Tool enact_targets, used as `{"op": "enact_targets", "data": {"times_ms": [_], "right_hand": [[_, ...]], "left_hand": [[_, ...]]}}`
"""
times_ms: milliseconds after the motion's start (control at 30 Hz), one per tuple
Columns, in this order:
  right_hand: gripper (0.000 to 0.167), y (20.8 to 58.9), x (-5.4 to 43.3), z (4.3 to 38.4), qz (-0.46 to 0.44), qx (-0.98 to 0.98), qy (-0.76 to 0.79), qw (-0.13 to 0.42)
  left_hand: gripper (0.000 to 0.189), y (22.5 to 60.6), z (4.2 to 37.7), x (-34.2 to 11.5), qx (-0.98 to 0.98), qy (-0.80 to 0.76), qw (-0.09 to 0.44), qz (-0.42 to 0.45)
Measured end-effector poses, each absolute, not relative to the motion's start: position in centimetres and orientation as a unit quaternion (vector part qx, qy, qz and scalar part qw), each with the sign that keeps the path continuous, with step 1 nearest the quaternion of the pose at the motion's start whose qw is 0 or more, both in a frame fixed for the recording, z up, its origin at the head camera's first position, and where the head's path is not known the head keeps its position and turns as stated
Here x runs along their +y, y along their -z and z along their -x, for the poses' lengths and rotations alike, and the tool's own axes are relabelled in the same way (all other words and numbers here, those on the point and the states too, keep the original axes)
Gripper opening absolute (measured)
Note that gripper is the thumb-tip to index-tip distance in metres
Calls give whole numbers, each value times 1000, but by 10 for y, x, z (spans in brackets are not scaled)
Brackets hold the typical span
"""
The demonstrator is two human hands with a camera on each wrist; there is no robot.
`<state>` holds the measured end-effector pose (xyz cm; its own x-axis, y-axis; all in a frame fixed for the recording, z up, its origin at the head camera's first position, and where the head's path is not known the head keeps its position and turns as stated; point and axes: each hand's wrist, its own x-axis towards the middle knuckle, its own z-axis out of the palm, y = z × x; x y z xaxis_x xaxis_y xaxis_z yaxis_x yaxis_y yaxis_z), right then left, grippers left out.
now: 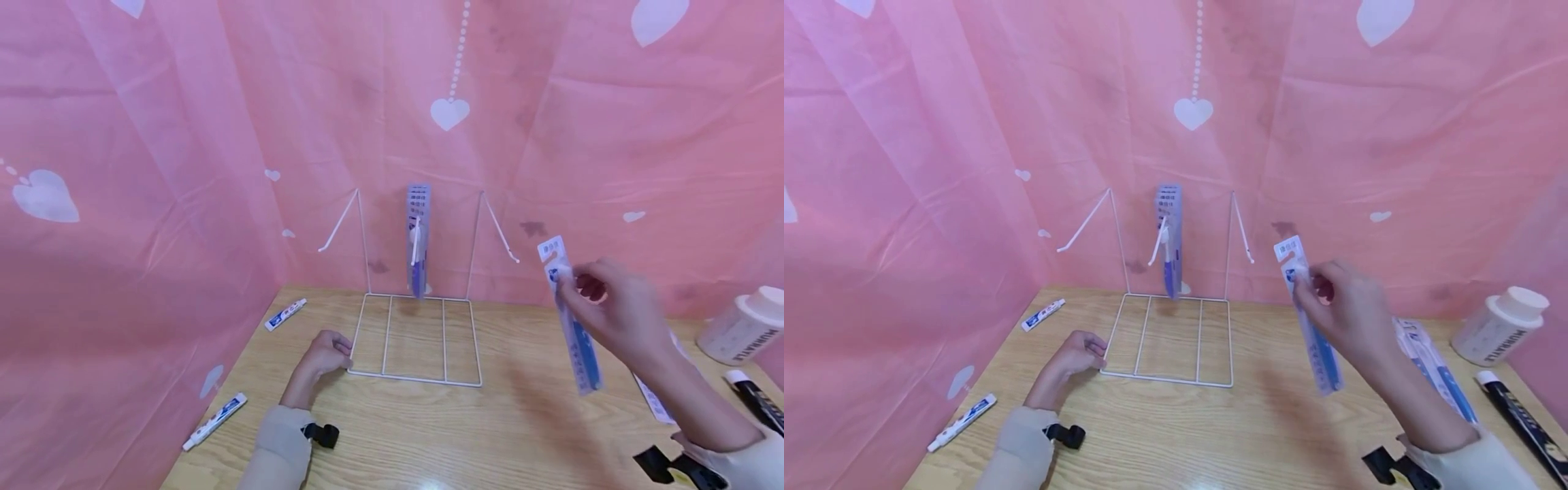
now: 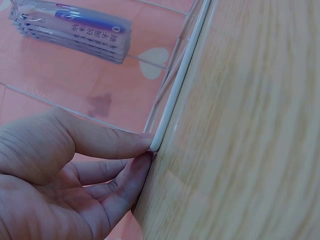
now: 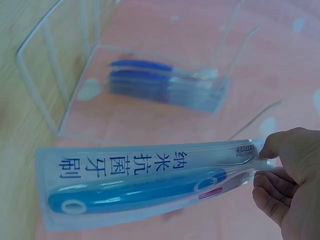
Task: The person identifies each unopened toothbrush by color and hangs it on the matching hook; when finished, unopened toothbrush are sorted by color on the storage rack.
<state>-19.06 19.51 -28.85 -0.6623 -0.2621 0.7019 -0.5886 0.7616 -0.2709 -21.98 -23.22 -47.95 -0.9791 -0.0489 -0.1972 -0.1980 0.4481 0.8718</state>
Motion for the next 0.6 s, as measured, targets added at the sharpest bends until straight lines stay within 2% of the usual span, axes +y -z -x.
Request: {"op": "enact_targets", "data": {"times_ms": [267,600], "right_hand": [[16,276,178,175,-299,-825,-261,402],[12,279,162,176,-326,-816,-252,405]], "left_hand": [[33,479,218,-232,846,-525,71,71],[34,480,218,-231,846,-525,65,65]]}}
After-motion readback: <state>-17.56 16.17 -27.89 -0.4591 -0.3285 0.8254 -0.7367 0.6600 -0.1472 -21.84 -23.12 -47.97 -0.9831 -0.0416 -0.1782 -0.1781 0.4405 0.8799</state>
